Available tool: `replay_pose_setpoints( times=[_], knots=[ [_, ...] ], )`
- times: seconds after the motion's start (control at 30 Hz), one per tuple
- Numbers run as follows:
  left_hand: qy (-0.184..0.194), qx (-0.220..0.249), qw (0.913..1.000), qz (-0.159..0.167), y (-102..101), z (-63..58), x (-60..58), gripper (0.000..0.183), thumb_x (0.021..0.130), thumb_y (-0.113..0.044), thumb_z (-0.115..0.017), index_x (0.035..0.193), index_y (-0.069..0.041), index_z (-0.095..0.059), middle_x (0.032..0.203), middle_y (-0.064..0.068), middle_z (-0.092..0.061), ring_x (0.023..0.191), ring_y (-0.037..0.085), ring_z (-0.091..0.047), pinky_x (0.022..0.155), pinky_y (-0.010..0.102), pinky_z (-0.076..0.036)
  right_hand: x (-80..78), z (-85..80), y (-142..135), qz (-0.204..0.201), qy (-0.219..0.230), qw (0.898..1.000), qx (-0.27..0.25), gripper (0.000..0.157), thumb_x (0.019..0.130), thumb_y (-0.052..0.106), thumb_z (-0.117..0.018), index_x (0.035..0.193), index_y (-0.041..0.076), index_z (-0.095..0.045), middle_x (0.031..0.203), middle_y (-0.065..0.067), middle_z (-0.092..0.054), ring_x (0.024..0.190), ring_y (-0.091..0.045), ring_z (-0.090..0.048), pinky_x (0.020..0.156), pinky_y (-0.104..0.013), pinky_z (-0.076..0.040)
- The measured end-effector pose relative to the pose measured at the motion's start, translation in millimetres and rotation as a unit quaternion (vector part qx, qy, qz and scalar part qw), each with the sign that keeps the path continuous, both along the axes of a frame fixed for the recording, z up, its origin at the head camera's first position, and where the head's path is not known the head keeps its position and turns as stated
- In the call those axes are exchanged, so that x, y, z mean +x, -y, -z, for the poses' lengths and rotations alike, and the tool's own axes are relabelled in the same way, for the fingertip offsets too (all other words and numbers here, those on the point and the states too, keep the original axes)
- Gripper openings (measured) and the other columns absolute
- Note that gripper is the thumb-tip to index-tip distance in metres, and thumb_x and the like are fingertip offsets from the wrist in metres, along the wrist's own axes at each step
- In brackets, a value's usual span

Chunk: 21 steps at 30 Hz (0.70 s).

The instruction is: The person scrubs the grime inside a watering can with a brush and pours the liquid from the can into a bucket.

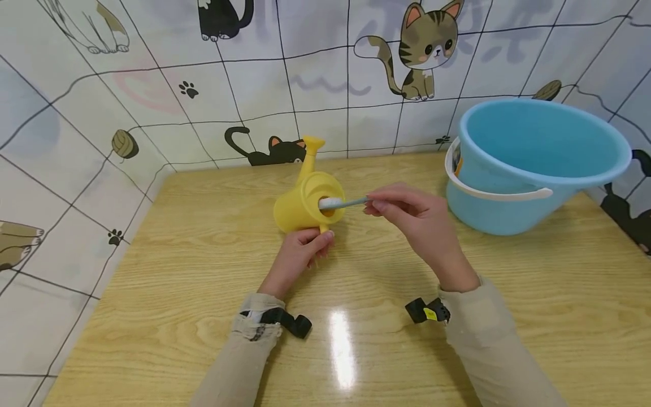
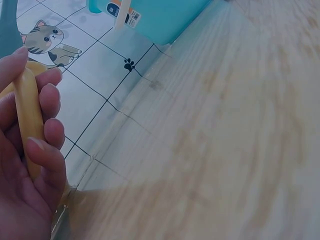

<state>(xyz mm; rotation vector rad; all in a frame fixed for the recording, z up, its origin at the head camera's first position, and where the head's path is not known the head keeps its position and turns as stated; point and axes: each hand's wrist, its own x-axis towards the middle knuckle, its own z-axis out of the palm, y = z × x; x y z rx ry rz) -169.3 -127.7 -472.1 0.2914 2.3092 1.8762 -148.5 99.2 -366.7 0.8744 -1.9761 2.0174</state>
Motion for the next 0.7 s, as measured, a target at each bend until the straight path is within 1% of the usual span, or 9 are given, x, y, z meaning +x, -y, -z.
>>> replay_pose_setpoints(
  times=[0.1, 0.17, 0.23, 0.33, 0.47, 0.57, 0.7],
  knots=[
    [-0.006, 0.004, 1.0000, 0.003, -1, -7.0, 4.1, 0.043, 0.086, -0.040, -0.057, 0.085, 0.003, -0.061, 0.070, 0.014, -0.051, 0.054, 0.030, -0.037, 0.042, 0.030, -0.032, -2.0, 1.1, -3, 0.003, -0.001, 0.999, -0.036, 0.018, 0.083, -0.010, -0.054, 0.099, -0.009, -0.062, 0.092, -0.017, -0.062, 0.082, -0.025, -0.062, 0.076, -0.035, -0.049],
    [-0.010, 0.005, 0.9999, 0.002, -2, -8.5, 5.0, 0.043, 0.086, -0.039, -0.057, 0.085, 0.003, -0.061, 0.070, 0.015, -0.051, 0.053, 0.026, -0.037, 0.042, 0.030, -0.032, -3.4, 1.7, -6, 0.004, 0.002, 0.999, -0.051, 0.019, 0.083, -0.010, -0.054, 0.100, -0.010, -0.062, 0.093, -0.017, -0.062, 0.082, -0.025, -0.063, 0.077, -0.035, -0.048],
    [-0.012, 0.006, 0.9999, 0.000, -1, -5.7, 3.5, 0.043, 0.085, -0.041, -0.057, 0.085, 0.002, -0.062, 0.069, 0.013, -0.051, 0.051, 0.022, -0.038, 0.042, 0.028, -0.032, -4.7, 2.2, -8, 0.005, 0.007, 0.998, -0.065, 0.019, 0.083, -0.010, -0.054, 0.100, -0.010, -0.061, 0.093, -0.016, -0.062, 0.082, -0.025, -0.063, 0.077, -0.036, -0.048],
    [-0.011, 0.006, 0.9999, -0.003, -1, 2.5, -0.8, 0.047, 0.083, -0.047, -0.057, 0.084, 0.000, -0.062, 0.068, 0.010, -0.051, 0.051, 0.018, -0.038, 0.041, 0.027, -0.032, -6.2, 2.7, -12, 0.005, 0.009, 0.997, -0.083, 0.019, 0.083, -0.010, -0.054, 0.100, -0.012, -0.060, 0.092, -0.017, -0.061, 0.081, -0.027, -0.062, 0.077, -0.037, -0.048],
    [-0.017, 0.008, 0.9998, -0.004, 0, 10.0, -4.6, 0.051, 0.080, -0.051, -0.057, 0.082, -0.001, -0.062, 0.067, 0.008, -0.051, 0.051, 0.018, -0.038, 0.041, 0.028, -0.032, -7.2, 1.9, -16, 0.008, 0.013, 0.995, -0.100, 0.018, 0.082, -0.011, -0.054, 0.100, -0.013, -0.059, 0.091, -0.018, -0.061, 0.079, -0.028, -0.062, 0.076, -0.038, -0.048],
    [-0.020, 0.010, 0.9997, -0.003, 0, 11.6, -5.2, 0.050, 0.080, -0.051, -0.057, 0.082, -0.001, -0.062, 0.067, 0.008, -0.051, 0.051, 0.018, -0.037, 0.040, 0.028, -0.032, -7.7, 0.8, -18, 0.023, 0.013, 0.995, -0.100, 0.018, 0.083, -0.009, -0.056, 0.100, -0.013, -0.060, 0.089, -0.018, -0.062, 0.076, -0.027, -0.062, 0.075, -0.037, -0.049],
    [-0.016, 0.012, 0.9998, -0.005, 0, 10.5, -4.6, 0.048, 0.082, -0.048, -0.058, 0.083, 0.000, -0.062, 0.067, 0.009, -0.051, 0.050, 0.018, -0.037, 0.040, 0.027, -0.031, -8.6, -0.3, -21, 0.038, 0.012, 0.994, -0.099, 0.019, 0.083, -0.006, -0.057, 0.101, -0.011, -0.060, 0.088, -0.018, -0.062, 0.075, -0.027, -0.062, 0.074, -0.036, -0.049]
  ],
)
